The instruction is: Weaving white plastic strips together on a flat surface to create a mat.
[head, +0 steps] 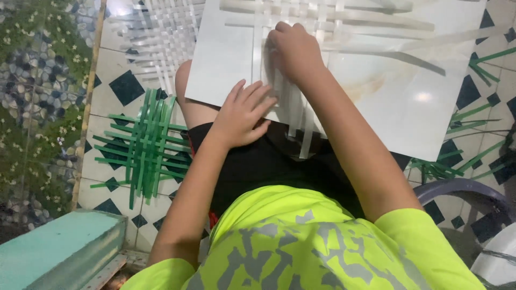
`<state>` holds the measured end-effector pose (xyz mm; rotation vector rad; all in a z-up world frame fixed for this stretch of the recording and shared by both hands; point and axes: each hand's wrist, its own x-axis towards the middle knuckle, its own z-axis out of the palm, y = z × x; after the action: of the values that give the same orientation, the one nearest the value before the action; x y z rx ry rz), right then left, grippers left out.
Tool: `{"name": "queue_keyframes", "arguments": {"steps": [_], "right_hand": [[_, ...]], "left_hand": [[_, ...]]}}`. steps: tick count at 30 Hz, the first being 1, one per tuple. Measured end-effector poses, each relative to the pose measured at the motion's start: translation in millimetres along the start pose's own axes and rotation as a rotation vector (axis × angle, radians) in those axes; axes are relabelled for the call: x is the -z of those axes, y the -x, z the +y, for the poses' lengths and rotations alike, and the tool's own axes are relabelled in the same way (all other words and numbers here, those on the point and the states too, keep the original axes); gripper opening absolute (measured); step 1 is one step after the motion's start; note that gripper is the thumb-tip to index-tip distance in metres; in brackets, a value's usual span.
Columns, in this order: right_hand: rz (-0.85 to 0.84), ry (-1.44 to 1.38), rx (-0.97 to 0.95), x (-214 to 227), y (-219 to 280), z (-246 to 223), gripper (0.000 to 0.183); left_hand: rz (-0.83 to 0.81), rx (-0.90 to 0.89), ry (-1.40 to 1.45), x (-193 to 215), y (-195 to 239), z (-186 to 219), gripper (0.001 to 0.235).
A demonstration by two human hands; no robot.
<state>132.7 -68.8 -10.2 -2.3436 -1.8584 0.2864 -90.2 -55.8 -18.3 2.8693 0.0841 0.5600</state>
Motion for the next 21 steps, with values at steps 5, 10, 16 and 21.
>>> {"name": "queue_keyframes", "arguments": {"steps": [5, 10, 16, 21], "right_hand": [[-0.032, 0.205, 0.007, -20.1, -17.5, -6.2, 0.028], [-0.147, 0.436, 0.019, -39.1, -29.0, -4.2, 0.049], [0.181, 0.576, 0.160, -51.0, -20.6, 5.5, 0.047], [0.135, 0.579, 0.121, -48.2, -14.6, 4.2, 0.058]], "left_hand": [[0.005, -0.038, 0.065, -20.0, 16.5, -12.3, 0.039], [0.059, -0.002, 0.160, -20.7, 17.6, -19.9, 0.033], [-0.107, 0.058, 0.267, 1.4, 9.4, -21.3, 0.036], [-0.149, 0.096, 0.344, 9.4, 6.0, -22.5, 0.035]]}}
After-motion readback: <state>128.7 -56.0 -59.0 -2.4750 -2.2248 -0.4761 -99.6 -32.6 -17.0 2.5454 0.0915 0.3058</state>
